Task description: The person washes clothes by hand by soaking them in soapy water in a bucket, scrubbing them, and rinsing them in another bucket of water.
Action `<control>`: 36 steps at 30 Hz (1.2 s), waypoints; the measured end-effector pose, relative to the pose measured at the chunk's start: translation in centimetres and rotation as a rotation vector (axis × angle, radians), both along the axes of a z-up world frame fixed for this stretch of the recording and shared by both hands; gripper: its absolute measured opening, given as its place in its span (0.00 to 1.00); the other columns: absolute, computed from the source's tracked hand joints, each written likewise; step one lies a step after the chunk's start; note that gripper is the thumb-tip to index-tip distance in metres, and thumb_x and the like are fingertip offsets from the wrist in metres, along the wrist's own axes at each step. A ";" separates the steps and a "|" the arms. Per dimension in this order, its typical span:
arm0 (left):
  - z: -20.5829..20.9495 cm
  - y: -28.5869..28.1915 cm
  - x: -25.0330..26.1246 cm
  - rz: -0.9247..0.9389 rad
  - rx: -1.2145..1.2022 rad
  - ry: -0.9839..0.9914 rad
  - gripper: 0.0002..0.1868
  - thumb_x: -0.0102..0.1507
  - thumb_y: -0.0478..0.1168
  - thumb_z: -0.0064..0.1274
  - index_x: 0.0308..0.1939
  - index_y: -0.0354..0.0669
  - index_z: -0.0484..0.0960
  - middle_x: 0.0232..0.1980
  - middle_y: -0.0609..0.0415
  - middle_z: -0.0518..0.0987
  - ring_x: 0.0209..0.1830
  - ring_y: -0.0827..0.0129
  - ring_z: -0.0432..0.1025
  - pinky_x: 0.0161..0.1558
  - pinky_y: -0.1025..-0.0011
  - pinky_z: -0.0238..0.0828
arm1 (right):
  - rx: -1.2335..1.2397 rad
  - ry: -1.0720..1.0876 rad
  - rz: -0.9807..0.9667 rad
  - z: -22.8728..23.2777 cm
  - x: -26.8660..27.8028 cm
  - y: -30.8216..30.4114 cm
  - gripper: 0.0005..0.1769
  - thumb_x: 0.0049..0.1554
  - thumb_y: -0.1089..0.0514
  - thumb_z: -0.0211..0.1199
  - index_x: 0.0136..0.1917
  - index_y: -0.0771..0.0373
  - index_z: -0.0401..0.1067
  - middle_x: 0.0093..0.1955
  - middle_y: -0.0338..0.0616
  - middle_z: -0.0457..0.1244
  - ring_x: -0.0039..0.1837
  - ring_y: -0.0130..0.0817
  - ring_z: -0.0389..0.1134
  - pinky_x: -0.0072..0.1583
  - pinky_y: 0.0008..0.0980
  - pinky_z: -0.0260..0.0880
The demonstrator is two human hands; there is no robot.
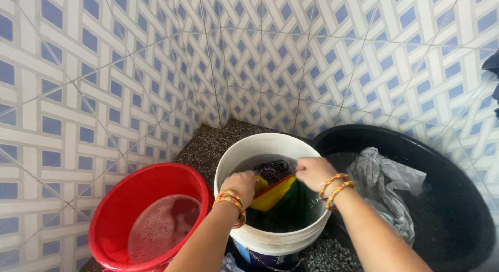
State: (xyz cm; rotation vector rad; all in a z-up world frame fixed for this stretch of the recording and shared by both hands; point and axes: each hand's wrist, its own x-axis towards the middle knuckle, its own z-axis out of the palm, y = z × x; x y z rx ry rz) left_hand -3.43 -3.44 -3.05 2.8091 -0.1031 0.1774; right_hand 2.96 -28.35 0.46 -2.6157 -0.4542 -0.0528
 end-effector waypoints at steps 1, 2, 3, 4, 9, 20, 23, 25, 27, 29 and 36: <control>0.5 0.7 -0.2 0.004 0.000 -0.006 0.11 0.66 0.41 0.46 0.45 0.43 0.83 0.45 0.43 0.84 0.47 0.48 0.79 0.50 0.52 0.75 | 0.045 -0.003 -0.026 0.8 0.6 -1.3 0.10 0.48 0.54 0.64 0.43 0.57 0.79 0.43 0.50 0.72 0.47 0.46 0.74 0.51 0.41 0.72; 1.4 1.5 -0.3 0.071 -0.098 -0.034 0.13 0.67 0.46 0.46 0.47 0.45 0.82 0.43 0.40 0.83 0.46 0.45 0.78 0.49 0.50 0.74 | 0.090 -0.011 -0.053 1.6 1.3 -2.4 0.09 0.48 0.55 0.65 0.42 0.58 0.78 0.40 0.51 0.72 0.45 0.43 0.75 0.49 0.40 0.73; 2.5 2.1 -0.4 0.137 -0.196 -0.063 0.15 0.69 0.50 0.45 0.48 0.47 0.81 0.41 0.38 0.83 0.45 0.42 0.77 0.48 0.48 0.73 | 0.114 0.025 -0.107 2.3 1.6 -3.8 0.08 0.48 0.55 0.65 0.41 0.60 0.77 0.41 0.50 0.73 0.43 0.43 0.75 0.48 0.39 0.73; 3.8 2.5 -0.3 0.141 -0.196 -0.072 0.15 0.69 0.50 0.45 0.48 0.47 0.81 0.41 0.38 0.83 0.45 0.42 0.77 0.48 0.48 0.73 | 0.137 0.063 -0.159 2.9 1.8 -5.1 0.08 0.48 0.56 0.66 0.40 0.61 0.77 0.41 0.49 0.74 0.42 0.43 0.76 0.47 0.39 0.72; 10.4 1.7 1.7 0.136 -0.224 -0.343 0.19 0.70 0.52 0.43 0.41 0.39 0.80 0.39 0.36 0.82 0.42 0.39 0.77 0.45 0.47 0.73 | 0.177 0.121 -0.087 5.9 2.0 -7.6 0.13 0.48 0.56 0.72 0.40 0.65 0.72 0.49 0.46 0.74 0.52 0.40 0.75 0.53 0.42 0.76; 18.8 -4.2 4.2 0.313 -0.802 -0.458 0.23 0.69 0.53 0.45 0.42 0.33 0.82 0.43 0.33 0.82 0.48 0.40 0.75 0.53 0.52 0.71 | 0.204 0.186 0.275 9.9 -4.6 3.0 0.38 0.52 0.49 0.70 0.72 0.59 0.63 0.64 0.53 0.67 0.65 0.39 0.68 0.64 0.34 0.65; 17.7 -1.8 3.1 0.167 -1.214 -0.369 0.22 0.68 0.50 0.48 0.45 0.31 0.81 0.45 0.37 0.83 0.46 0.47 0.78 0.49 0.56 0.73 | 0.249 0.042 -0.017 10.8 -2.9 2.1 0.24 0.58 0.49 0.62 0.64 0.62 0.73 0.53 0.54 0.72 0.55 0.40 0.73 0.58 0.37 0.70; 15.8 -0.9 2.0 -0.024 -1.481 -0.239 0.21 0.68 0.49 0.48 0.47 0.30 0.81 0.46 0.40 0.83 0.45 0.52 0.79 0.46 0.57 0.73 | 0.436 -0.066 -0.065 10.9 -1.6 0.3 0.19 0.59 0.52 0.59 0.59 0.65 0.75 0.49 0.51 0.72 0.51 0.38 0.73 0.55 0.37 0.69; 12.9 -0.7 0.9 -0.238 -1.612 0.161 0.20 0.61 0.42 0.55 0.55 0.39 0.79 0.55 0.51 0.82 0.54 0.65 0.77 0.55 0.65 0.72 | 0.581 -0.169 0.012 11.2 -0.6 -0.8 0.14 0.57 0.62 0.57 0.55 0.69 0.74 0.46 0.50 0.71 0.50 0.35 0.71 0.53 0.34 0.68; 9.7 -1.2 0.2 -0.210 -1.406 0.333 0.26 0.54 0.42 0.55 0.56 0.36 0.80 0.58 0.47 0.80 0.57 0.64 0.71 0.57 0.61 0.65 | 0.794 -0.067 0.011 11.6 -0.6 -0.9 0.13 0.57 0.65 0.54 0.53 0.71 0.74 0.45 0.48 0.69 0.47 0.34 0.68 0.50 0.34 0.67; 0.5 -6.9 -1.3 0.046 -0.206 0.457 0.47 0.59 0.54 0.67 0.72 0.38 0.58 0.66 0.33 0.70 0.67 0.42 0.67 0.65 0.55 0.64 | 1.387 -0.093 -0.002 16.6 -3.7 -0.8 0.13 0.56 0.71 0.48 0.50 0.68 0.72 0.44 0.45 0.67 0.45 0.34 0.70 0.48 0.31 0.72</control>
